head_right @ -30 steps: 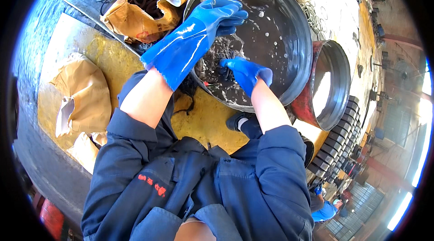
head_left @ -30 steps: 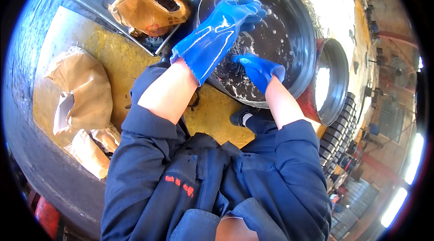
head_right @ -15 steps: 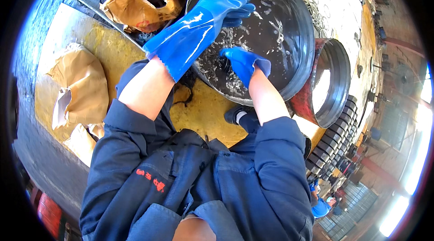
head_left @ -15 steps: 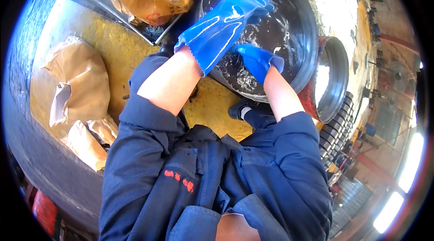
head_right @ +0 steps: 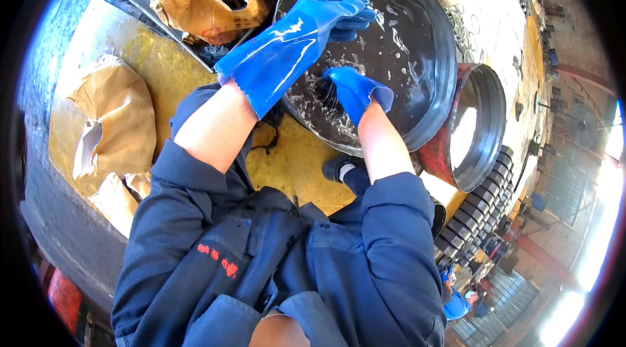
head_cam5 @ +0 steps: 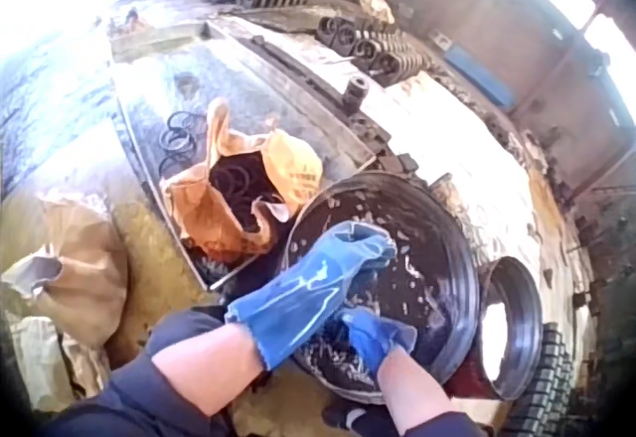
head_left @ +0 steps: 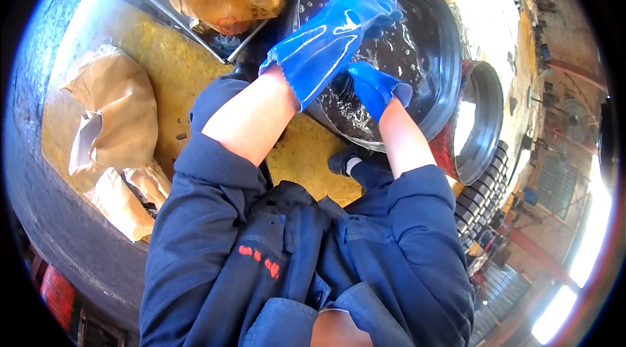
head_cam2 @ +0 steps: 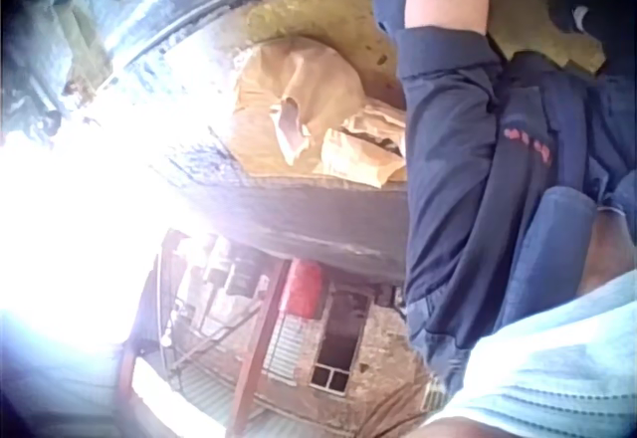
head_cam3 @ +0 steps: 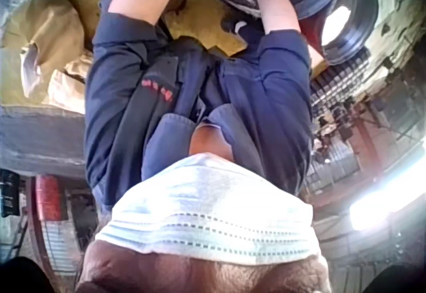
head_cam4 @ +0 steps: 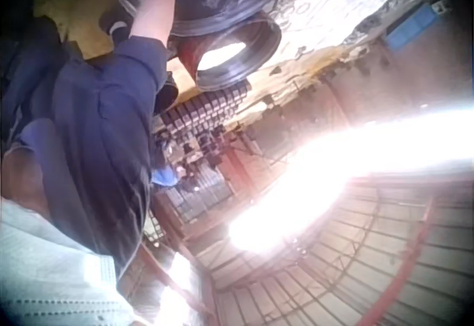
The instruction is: The person cleans metal rings by submerging them in a bucket of liquid and scrubbing them with a brush.
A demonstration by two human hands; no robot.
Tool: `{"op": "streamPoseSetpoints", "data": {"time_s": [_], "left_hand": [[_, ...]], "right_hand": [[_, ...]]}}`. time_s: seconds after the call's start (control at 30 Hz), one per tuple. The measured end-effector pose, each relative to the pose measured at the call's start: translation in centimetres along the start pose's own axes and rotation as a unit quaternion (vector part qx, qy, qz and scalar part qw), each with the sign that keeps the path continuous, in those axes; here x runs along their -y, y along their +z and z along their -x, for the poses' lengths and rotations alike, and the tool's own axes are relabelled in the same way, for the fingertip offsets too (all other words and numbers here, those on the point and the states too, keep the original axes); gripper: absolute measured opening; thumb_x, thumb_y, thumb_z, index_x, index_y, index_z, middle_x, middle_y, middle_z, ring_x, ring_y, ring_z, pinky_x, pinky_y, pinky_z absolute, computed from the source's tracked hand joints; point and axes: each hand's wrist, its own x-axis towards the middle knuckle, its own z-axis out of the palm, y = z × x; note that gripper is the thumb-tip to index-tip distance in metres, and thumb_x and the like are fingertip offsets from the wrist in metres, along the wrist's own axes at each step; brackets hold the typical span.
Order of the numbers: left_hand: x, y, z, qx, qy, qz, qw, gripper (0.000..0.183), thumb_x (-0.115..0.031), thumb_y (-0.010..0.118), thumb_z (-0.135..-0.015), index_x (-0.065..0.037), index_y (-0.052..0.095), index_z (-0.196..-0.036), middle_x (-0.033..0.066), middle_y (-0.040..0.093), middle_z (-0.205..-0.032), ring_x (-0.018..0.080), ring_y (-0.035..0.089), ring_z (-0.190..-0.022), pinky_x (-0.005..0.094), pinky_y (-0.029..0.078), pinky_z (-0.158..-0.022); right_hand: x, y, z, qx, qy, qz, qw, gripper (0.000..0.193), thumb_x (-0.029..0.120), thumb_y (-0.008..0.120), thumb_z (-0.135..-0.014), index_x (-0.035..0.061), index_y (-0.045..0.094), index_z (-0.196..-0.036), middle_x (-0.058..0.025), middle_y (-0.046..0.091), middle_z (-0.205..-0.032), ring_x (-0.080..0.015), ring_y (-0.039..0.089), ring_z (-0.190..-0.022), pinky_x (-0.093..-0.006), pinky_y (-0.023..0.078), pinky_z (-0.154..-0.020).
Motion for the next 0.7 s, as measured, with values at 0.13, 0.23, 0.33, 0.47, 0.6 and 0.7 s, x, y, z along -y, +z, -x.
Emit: {"op": "streamPoseSetpoints", "data": {"time_s": [0.13, 0.23, 0.33, 0.47, 0.6, 0.7], "left_hand": [[-0.2, 0.2, 0.2, -0.038, -0.026, 0.000, 0.999, 0.019, -0.012, 0.071, -0.097, -0.009, 0.070, -0.116, 0.0085, 0.078, -0.105, 0.0174, 0.074, -0.090, 0.0304, 0.058, -0.076], [-0.9, 0.5, 0.9, -0.039, -0.049, -0.008, 0.998, 0.019, -0.016, 0.072, -0.097, -0.012, 0.070, -0.116, 0.0079, 0.078, -0.106, 0.0186, 0.074, -0.093, 0.0318, 0.057, -0.076], [-2.0, 0.9, 1.9, -0.069, -0.057, -0.026, 0.996, 0.020, -0.015, 0.073, -0.097, -0.010, 0.070, -0.117, 0.0094, 0.077, -0.107, 0.0200, 0.074, -0.096, 0.0318, 0.057, -0.077], [-1.9, 2.0, 2.0, -0.082, -0.057, -0.028, 0.995, 0.020, -0.014, 0.072, -0.097, -0.009, 0.069, -0.116, 0.0103, 0.077, -0.108, 0.0204, 0.074, -0.098, 0.0315, 0.057, -0.077], [-1.0, 1.6, 1.1, -0.046, -0.045, -0.014, 0.998, 0.020, -0.014, 0.072, -0.097, -0.008, 0.069, -0.116, 0.0106, 0.077, -0.108, 0.0207, 0.074, -0.098, 0.0318, 0.057, -0.078], [-0.8, 0.9, 1.0, -0.043, -0.038, -0.009, 0.998, 0.020, -0.014, 0.072, -0.097, -0.008, 0.069, -0.116, 0.0108, 0.077, -0.108, 0.0209, 0.074, -0.098, 0.0320, 0.057, -0.079]], "right_hand": [[-1.3, 1.0, -1.4, -0.043, -0.001, -0.063, 0.997, 0.039, 0.027, 0.078, -0.091, -0.0010, 0.071, -0.117, -0.0114, 0.074, -0.097, -0.0195, 0.066, -0.087, -0.0382, 0.052, -0.078], [-2.5, -0.1, -1.1, 0.051, 0.006, -0.017, 0.999, 0.048, 0.030, 0.078, -0.091, -0.0021, 0.069, -0.125, -0.0165, 0.073, -0.111, -0.0228, 0.068, -0.098, -0.0388, 0.052, -0.083], [0.7, -0.5, 1.3, 0.049, 0.027, 0.099, 0.994, 0.069, 0.034, 0.079, -0.091, -0.0080, 0.056, -0.141, -0.0212, 0.069, -0.125, -0.0285, 0.064, -0.114, -0.0393, 0.048, -0.101], [5.0, 0.3, 4.4, -0.002, 0.030, -0.016, 0.999, 0.059, 0.033, 0.077, -0.091, -0.0043, 0.062, -0.134, -0.0184, 0.071, -0.119, -0.0256, 0.067, -0.105, -0.0385, 0.051, -0.092], [2.0, 0.6, 0.9, -0.071, 0.038, -0.042, 0.996, 0.050, 0.027, 0.076, -0.091, -0.0003, 0.065, -0.132, -0.0153, 0.072, -0.114, -0.0235, 0.069, -0.098, -0.0376, 0.053, -0.087], [-3.0, -0.2, -0.9, 0.008, -0.019, -0.050, 0.999, 0.057, 0.030, 0.078, -0.090, 0.0005, 0.064, -0.136, -0.0176, 0.072, -0.118, -0.0261, 0.068, -0.104, -0.0398, 0.052, -0.092]]}}
